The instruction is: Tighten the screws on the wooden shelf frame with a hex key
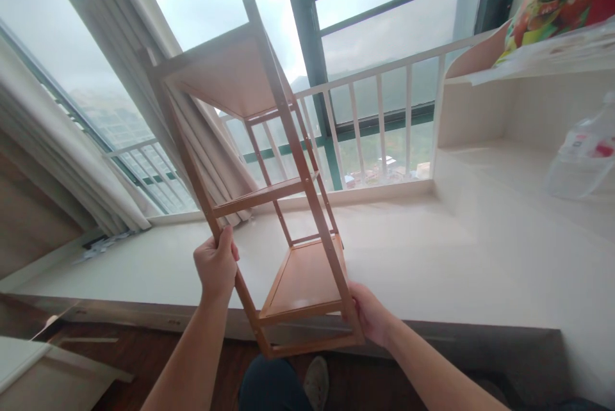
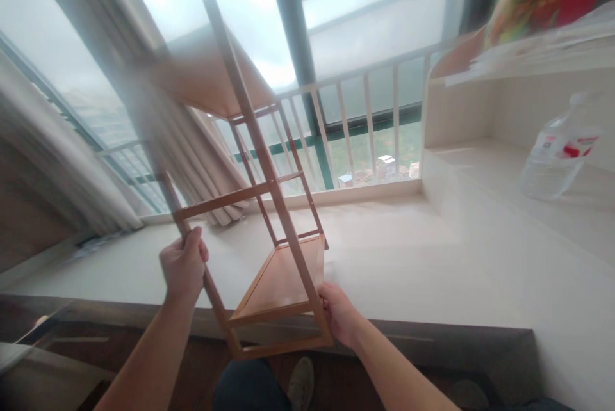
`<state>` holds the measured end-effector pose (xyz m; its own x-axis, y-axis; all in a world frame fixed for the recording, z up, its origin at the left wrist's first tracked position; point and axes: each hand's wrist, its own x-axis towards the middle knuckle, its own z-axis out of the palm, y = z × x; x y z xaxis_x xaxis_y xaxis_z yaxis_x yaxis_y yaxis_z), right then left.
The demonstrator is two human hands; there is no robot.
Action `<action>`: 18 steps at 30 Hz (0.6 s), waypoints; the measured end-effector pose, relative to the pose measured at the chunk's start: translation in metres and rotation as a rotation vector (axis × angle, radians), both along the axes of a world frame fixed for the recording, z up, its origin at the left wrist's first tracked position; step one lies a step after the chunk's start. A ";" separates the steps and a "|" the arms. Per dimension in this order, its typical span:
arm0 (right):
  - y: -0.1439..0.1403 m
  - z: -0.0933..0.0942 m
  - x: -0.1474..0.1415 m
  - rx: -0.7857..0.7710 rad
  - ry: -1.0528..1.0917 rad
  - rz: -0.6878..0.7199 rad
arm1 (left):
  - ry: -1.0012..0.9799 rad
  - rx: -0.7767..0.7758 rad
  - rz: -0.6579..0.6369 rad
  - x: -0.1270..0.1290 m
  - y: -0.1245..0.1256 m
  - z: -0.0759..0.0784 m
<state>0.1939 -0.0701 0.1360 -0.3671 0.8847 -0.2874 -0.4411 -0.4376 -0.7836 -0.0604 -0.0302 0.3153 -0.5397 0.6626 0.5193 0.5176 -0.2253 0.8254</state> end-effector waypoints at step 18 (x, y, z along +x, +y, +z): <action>0.027 0.069 0.062 0.182 -0.596 -0.027 | -0.517 -0.011 0.201 0.009 -0.001 -0.134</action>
<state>0.2554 -0.0433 0.2050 -0.1663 0.9456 -0.2797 0.0862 -0.2687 -0.9594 -0.0514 -0.0310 0.1809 -0.8391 0.5239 0.1462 0.0759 -0.1533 0.9853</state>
